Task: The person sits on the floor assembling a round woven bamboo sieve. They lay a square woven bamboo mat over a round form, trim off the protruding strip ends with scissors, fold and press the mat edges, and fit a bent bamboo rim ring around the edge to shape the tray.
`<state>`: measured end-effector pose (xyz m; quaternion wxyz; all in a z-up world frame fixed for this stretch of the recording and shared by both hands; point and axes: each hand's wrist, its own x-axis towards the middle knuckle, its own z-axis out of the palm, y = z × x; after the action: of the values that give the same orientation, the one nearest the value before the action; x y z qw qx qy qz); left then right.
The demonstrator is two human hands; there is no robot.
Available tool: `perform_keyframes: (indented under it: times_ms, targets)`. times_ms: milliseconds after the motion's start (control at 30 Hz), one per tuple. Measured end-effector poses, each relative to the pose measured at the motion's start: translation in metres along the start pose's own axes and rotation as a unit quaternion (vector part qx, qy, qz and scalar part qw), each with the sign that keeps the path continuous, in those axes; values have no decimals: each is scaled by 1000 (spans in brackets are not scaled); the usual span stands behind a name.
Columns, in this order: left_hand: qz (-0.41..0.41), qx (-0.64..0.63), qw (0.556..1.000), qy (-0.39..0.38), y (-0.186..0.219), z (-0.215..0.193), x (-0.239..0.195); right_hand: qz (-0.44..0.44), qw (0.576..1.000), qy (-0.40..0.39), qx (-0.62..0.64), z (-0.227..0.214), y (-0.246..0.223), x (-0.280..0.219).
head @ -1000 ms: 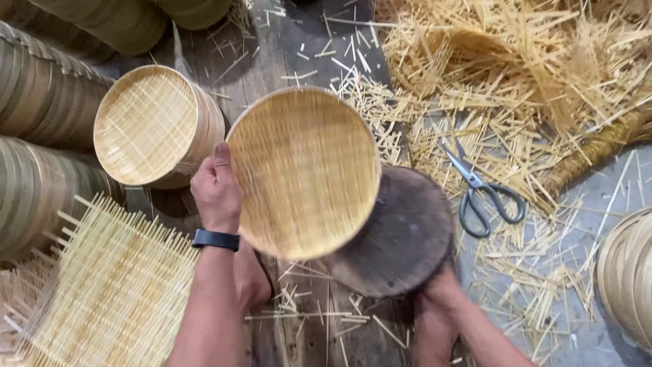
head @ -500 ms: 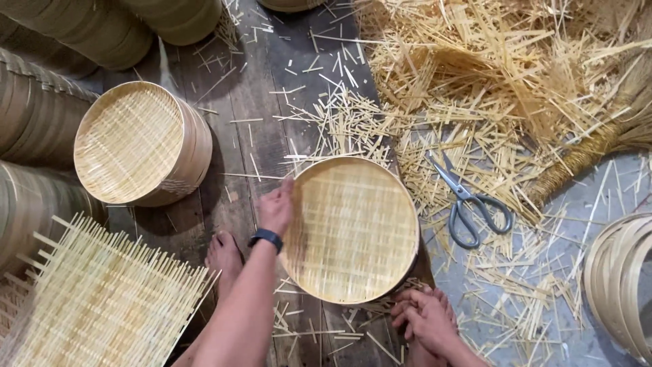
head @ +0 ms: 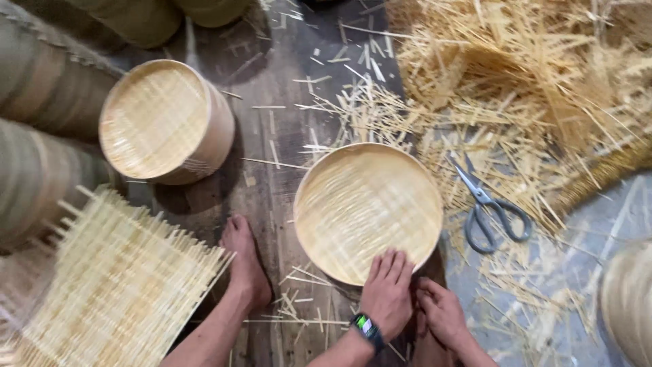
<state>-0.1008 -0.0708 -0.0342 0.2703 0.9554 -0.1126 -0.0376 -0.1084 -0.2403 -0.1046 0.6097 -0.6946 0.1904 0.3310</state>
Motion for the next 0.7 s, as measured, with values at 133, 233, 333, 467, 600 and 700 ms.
perform_keyframes:
  times_ms: [133, 233, 333, 467, 600, 700]
  targets:
    - [22, 9, 1000, -1, -58, -19, -31, 8, 997, -35, 70, -4, 31, 18]
    - [130, 145, 978, 73, -129, -42, -33, 11, 999, -5, 46, -3, 29, 23]
    - [241, 204, 944, 97, -199, -117, -11, 14, 996, -7, 90, -15, 66, 41]
    - [28, 224, 967, 123, -269, -225, 23, 42, 995, -32, 81, -31, 97, 66]
    - [-154, 281, 928, 189, -335, -272, 37, 81, 988, -53, 120, -57, 163, 99]
    - [-108, 235, 922, 288, -357, -280, 38, 114, 990, -38, 73, -57, 135, 95]
